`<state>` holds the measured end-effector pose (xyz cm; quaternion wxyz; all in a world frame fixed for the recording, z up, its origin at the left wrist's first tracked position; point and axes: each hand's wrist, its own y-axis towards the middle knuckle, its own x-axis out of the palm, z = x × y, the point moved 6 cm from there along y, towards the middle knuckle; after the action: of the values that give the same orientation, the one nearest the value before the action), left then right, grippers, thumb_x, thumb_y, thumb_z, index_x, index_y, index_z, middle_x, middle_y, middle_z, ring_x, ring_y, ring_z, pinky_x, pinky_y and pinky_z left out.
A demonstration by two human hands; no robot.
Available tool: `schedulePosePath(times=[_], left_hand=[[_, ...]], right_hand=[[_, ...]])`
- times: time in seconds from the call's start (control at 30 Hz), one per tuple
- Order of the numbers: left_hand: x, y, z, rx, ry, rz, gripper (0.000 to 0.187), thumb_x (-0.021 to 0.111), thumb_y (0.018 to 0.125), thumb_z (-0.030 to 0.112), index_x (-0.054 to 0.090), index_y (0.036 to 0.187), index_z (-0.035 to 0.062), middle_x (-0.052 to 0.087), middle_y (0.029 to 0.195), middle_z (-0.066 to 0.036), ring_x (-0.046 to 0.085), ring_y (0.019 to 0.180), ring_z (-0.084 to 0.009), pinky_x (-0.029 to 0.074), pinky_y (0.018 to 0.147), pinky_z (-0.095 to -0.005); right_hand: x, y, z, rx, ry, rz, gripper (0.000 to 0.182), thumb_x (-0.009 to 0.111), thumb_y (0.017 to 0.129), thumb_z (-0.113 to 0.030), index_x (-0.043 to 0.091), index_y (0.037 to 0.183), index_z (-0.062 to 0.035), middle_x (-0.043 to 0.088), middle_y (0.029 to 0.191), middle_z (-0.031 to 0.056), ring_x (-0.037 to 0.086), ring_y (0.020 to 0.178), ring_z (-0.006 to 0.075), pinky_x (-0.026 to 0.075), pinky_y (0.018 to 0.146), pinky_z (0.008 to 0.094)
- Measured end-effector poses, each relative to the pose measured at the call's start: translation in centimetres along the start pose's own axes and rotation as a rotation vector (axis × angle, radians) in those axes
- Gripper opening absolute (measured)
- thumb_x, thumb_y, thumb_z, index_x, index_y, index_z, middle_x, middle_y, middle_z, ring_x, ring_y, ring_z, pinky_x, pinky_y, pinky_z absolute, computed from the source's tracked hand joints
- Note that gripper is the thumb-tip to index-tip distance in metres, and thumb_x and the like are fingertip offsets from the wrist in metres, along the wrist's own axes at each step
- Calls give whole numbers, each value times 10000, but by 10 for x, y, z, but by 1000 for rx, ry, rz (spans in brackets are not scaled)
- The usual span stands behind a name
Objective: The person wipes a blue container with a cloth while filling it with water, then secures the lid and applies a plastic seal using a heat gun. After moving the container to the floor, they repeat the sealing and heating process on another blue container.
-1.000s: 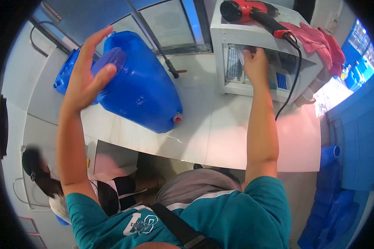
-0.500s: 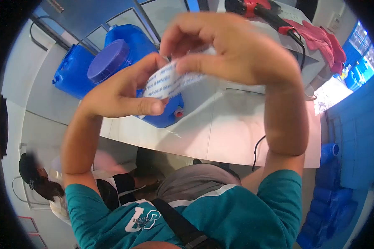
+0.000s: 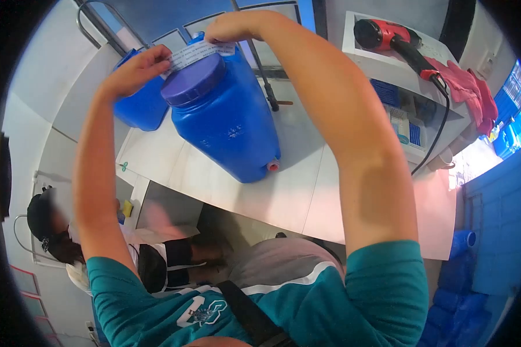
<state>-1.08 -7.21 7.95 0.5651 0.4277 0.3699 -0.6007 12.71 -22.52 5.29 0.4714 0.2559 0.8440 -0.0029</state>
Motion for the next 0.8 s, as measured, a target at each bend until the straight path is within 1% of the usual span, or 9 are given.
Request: schedulePosePath(times=[0.1, 0.2, 0.27, 0.37, 0.43, 0.57, 0.63, 0.73, 0.8], left_hand=[[1, -5, 0, -28, -187, -60, 232, 558, 1045, 274, 578, 1145, 66, 602, 1005, -3, 521, 992, -103, 421, 940, -296], [8, -27, 26, -8, -332, -159, 201, 566, 1040, 253, 562, 1109, 64, 567, 986, 11, 498, 989, -94, 421, 930, -288], [14, -43, 45, -8, -379, -218, 184, 582, 1030, 236, 558, 1088, 63, 565, 981, 14, 493, 999, -96, 422, 930, -286], [13, -58, 54, -31, -65, -146, 156, 605, 1007, 187, 560, 1076, 56, 577, 1004, 15, 505, 1027, -109, 424, 945, -277], [9, -67, 66, 197, 168, -39, 159, 600, 999, 146, 568, 1116, 43, 589, 1042, 11, 518, 1043, -112, 420, 963, -270], [10, -72, 53, 96, -33, 23, 220, 622, 997, 198, 597, 1162, 54, 642, 1073, -38, 553, 997, -134, 443, 919, -290], [14, -71, 47, 41, -153, -93, 225, 623, 991, 179, 596, 1167, 41, 642, 1070, -52, 556, 982, -147, 438, 924, -287], [14, -66, 35, 3, -277, -146, 233, 619, 994, 185, 593, 1170, 35, 632, 1082, -53, 553, 983, -146, 431, 946, -294], [15, -64, 44, 40, -76, -126, 221, 603, 990, 156, 586, 1175, 37, 601, 1120, -35, 534, 1045, -137, 419, 970, -284]], right_hand=[[4, -8, 4, 104, 273, -39, 425, 652, 851, -410, 749, 1125, -99, 696, 1144, 118, 585, 1105, 194, 397, 1023, 365], [-1, -23, -9, 7, 375, -167, 393, 655, 880, -424, 754, 1113, -124, 693, 1159, 92, 577, 1117, 185, 378, 1041, 352], [-12, -38, -25, 13, 316, -186, 424, 648, 915, -470, 733, 1150, -127, 689, 1156, 79, 571, 1113, 178, 386, 1027, 351], [-17, -71, -64, -161, -38, -408, 362, 597, 975, -332, 669, 1164, -32, 707, 1132, 148, 650, 1060, 273, 476, 955, 383], [-20, -78, -71, -87, -176, -342, 381, 630, 959, -372, 699, 1156, -53, 705, 1148, 130, 646, 1053, 243, 479, 943, 363], [-16, -75, -60, -178, -161, -443, 399, 635, 959, -393, 711, 1161, -57, 704, 1165, 137, 646, 1060, 250, 481, 942, 362], [-18, -80, -62, -213, -79, -470, 415, 636, 964, -410, 706, 1171, -58, 705, 1164, 136, 648, 1063, 251, 484, 942, 367], [-19, -77, -65, -194, -160, -357, 437, 631, 970, -425, 702, 1182, -49, 705, 1170, 139, 647, 1078, 262, 484, 951, 375], [-19, -81, -77, -190, -174, -408, 441, 629, 972, -421, 699, 1190, -45, 704, 1168, 143, 646, 1082, 262, 483, 955, 377]])
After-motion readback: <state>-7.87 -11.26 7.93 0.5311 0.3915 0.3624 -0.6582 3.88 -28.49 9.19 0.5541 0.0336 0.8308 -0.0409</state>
